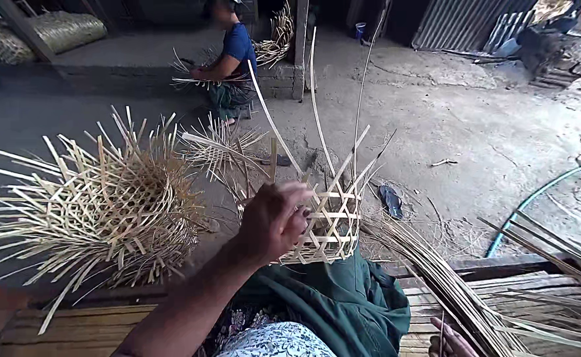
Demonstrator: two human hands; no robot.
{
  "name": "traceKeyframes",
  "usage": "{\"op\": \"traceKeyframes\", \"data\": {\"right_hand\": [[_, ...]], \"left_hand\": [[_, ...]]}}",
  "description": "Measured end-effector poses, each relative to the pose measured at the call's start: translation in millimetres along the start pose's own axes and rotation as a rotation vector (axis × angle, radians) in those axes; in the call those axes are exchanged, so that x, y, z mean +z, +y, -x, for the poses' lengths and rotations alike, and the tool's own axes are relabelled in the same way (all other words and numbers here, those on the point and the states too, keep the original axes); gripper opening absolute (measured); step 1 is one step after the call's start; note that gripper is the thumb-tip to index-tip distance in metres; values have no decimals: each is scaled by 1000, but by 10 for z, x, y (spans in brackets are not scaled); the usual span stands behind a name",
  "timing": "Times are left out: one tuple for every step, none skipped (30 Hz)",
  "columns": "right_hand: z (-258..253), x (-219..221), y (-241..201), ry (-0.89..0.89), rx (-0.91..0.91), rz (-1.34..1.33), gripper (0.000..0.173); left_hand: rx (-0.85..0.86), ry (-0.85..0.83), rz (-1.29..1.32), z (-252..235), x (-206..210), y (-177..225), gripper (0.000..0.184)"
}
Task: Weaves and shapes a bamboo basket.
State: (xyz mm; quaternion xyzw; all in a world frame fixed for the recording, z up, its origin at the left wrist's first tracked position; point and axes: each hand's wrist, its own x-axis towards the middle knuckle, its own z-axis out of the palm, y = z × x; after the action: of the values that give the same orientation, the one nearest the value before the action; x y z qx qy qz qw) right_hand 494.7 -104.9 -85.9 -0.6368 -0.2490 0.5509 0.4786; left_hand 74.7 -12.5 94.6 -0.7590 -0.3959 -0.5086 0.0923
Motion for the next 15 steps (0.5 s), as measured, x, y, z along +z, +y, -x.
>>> {"op": "traceKeyframes", "data": {"right_hand": [[-9,71,-136,-91,-4,-126,33],[-14,120,-290,-170,-37,-223,38],[-5,142,-463,-241,-108,-289,41],[21,155,-667,-301,-207,-335,42],[66,156,-884,-346,-314,-361,41],[123,145,-1088,-385,-420,-387,40],[191,144,-1279,-426,-510,-440,38],[252,141,-1452,-486,-585,-496,35],[307,154,-1602,-540,-636,-551,33],[360,204,-1722,-568,-663,-601,31],[390,268,-1790,-594,-670,-643,31],[393,348,-1807,-619,-672,-666,33],[379,451,-1776,-616,-694,-650,39],[359,567,-1707,-586,-725,-611,47],[324,675,-1612,-562,-755,-581,54]], "left_hand": [[-17,-98,-115,-140,140,-16,35],[-56,-215,-210,-249,284,-62,44],[-96,-315,-270,-319,421,-118,50],[-135,-384,-295,-365,532,-178,52],[-158,-407,-306,-391,619,-255,50],[-186,-410,-303,-401,671,-332,46],[-211,-399,-296,-403,696,-405,42],[-226,-374,-288,-402,703,-458,39],[-225,-331,-286,-396,703,-489,35],[-218,-272,-283,-394,697,-497,32],[-222,-210,-277,-404,680,-486,32],[-251,-168,-267,-428,646,-456,33],[-302,-166,-251,-459,593,-420,35],[-369,-189,-231,-489,528,-384,37],[-437,-222,-209,-509,465,-361,36]]}}
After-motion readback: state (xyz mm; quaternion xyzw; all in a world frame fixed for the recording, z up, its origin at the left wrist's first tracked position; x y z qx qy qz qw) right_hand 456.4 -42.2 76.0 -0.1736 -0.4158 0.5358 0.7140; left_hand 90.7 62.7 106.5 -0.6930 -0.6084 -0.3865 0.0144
